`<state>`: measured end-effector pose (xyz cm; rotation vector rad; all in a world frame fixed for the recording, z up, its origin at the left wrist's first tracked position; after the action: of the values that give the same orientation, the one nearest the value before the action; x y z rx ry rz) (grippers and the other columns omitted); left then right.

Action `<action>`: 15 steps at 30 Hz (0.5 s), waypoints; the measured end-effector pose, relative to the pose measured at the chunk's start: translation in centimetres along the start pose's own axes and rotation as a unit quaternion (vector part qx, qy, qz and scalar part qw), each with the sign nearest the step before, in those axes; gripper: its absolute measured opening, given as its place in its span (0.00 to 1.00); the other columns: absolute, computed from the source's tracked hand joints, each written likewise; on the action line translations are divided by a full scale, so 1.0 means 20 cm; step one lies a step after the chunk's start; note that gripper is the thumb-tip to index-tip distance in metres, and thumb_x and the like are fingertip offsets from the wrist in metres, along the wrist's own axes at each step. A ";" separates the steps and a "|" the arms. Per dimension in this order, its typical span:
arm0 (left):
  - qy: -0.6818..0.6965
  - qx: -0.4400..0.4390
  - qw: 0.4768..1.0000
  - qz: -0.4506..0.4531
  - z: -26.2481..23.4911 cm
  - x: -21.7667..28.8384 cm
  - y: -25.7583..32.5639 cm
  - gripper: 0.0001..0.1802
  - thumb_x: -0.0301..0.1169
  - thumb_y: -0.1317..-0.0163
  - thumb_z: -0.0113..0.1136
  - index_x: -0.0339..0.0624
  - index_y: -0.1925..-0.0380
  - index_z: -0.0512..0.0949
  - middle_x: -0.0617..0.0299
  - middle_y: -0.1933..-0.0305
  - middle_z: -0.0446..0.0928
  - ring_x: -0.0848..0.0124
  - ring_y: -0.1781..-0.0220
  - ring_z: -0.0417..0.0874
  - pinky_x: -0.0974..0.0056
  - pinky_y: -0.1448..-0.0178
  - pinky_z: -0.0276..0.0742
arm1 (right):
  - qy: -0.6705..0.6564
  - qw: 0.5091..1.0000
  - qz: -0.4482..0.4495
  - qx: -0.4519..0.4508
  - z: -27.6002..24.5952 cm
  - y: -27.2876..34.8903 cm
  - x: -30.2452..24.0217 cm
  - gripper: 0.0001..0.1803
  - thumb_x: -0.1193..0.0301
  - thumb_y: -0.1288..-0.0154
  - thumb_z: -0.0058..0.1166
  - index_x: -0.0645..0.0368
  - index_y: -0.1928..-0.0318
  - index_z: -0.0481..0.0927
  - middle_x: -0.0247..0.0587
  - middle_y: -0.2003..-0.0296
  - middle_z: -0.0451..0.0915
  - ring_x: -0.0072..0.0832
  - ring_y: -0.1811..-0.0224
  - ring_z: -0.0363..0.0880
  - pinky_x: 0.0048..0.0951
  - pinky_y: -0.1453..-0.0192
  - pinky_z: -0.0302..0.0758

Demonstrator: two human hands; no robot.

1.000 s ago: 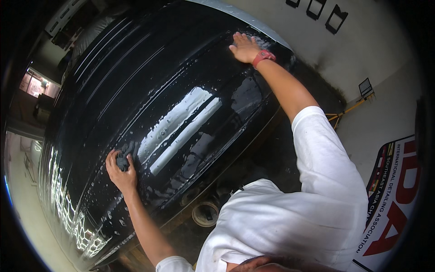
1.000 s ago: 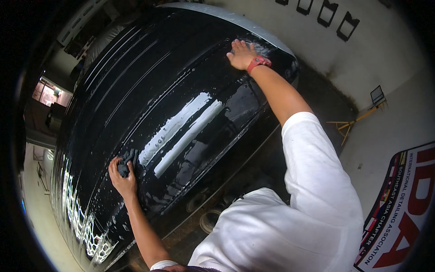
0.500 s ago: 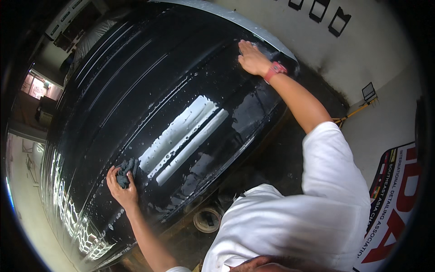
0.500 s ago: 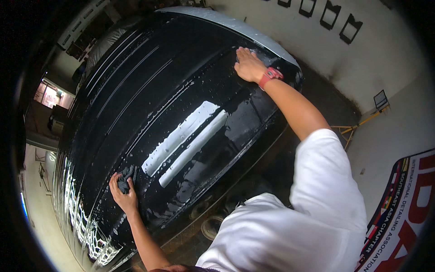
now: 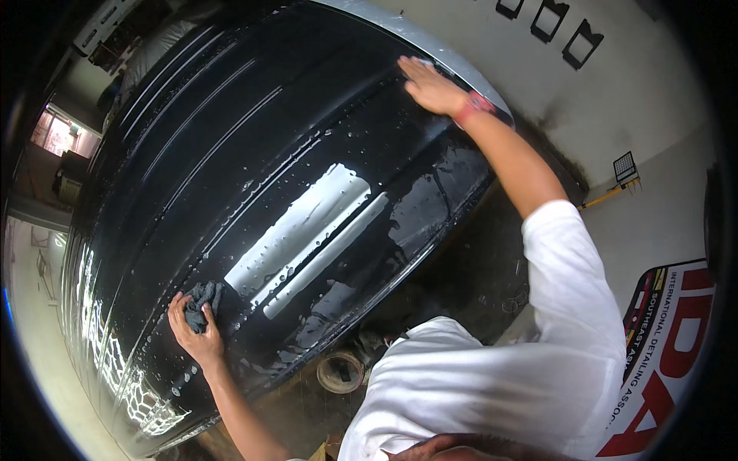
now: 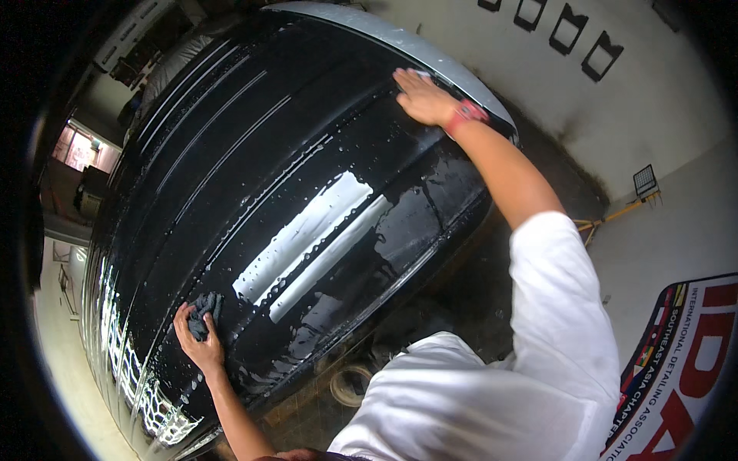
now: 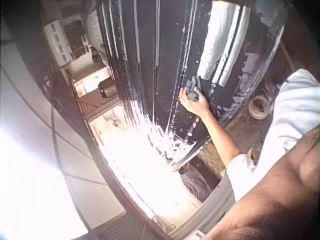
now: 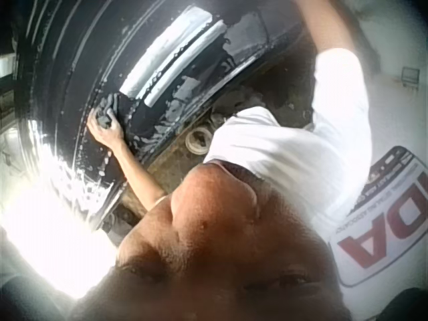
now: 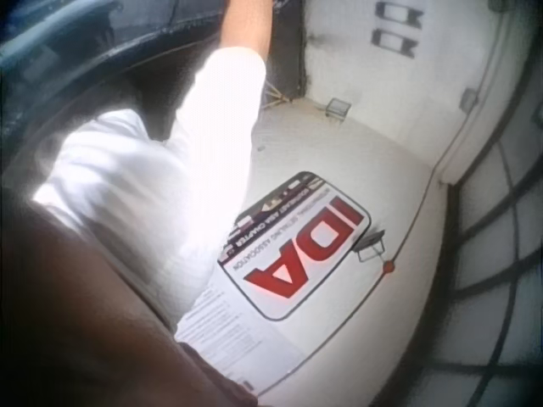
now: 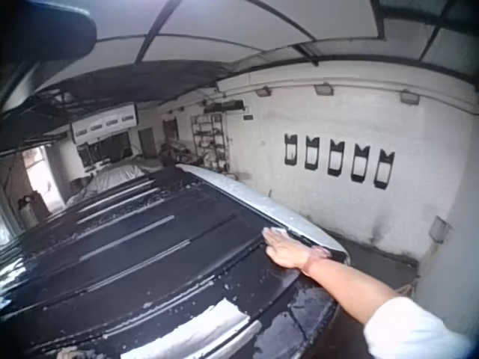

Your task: The person scrubs the black hood of a car using a dark sponge and water. They repeatedly dip the sponge into a bucket on the floor to wet it and continue scrubbing the surface in circular and linear motions.

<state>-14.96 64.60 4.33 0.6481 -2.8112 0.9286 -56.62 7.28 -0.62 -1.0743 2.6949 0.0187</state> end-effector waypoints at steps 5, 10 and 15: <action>0.014 -0.005 1.000 -0.001 0.03 0.02 -0.02 0.18 0.30 0.34 0.72 0.38 0.46 0.81 0.47 0.35 0.81 0.46 0.31 0.79 0.46 0.25 0.71 | 0.010 1.000 0.012 0.003 0.02 -0.07 0.03 0.38 0.57 0.16 0.33 0.63 0.15 0.53 0.50 0.12 0.48 0.44 0.09 0.43 0.47 0.08 0.43; 0.002 -0.006 1.000 -0.026 0.00 -0.03 0.01 0.19 0.30 0.35 0.72 0.38 0.46 0.81 0.47 0.35 0.81 0.45 0.31 0.79 0.45 0.25 0.71 | 0.007 1.000 -0.013 0.005 0.02 0.22 0.00 0.38 0.57 0.16 0.34 0.63 0.14 0.52 0.49 0.12 0.49 0.43 0.09 0.43 0.46 0.08 0.43; 0.024 -0.008 1.000 -0.014 0.04 -0.02 -0.03 0.19 0.31 0.35 0.72 0.38 0.46 0.81 0.47 0.35 0.81 0.45 0.31 0.79 0.46 0.25 0.71 | 0.052 0.998 0.018 0.019 0.00 -0.18 0.06 0.37 0.53 0.14 0.30 0.60 0.15 0.55 0.46 0.12 0.50 0.41 0.09 0.44 0.46 0.08 0.43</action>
<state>-14.44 63.85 3.88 0.6514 -2.7578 0.9023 -55.08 3.77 -0.54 -1.0425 2.7949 -0.0849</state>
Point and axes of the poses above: each hand's wrist, its own y-axis away from the middle knuckle, its own z-axis out of the palm, x = y × z, the point moved 3 cm from there along -y, towards the middle knuckle
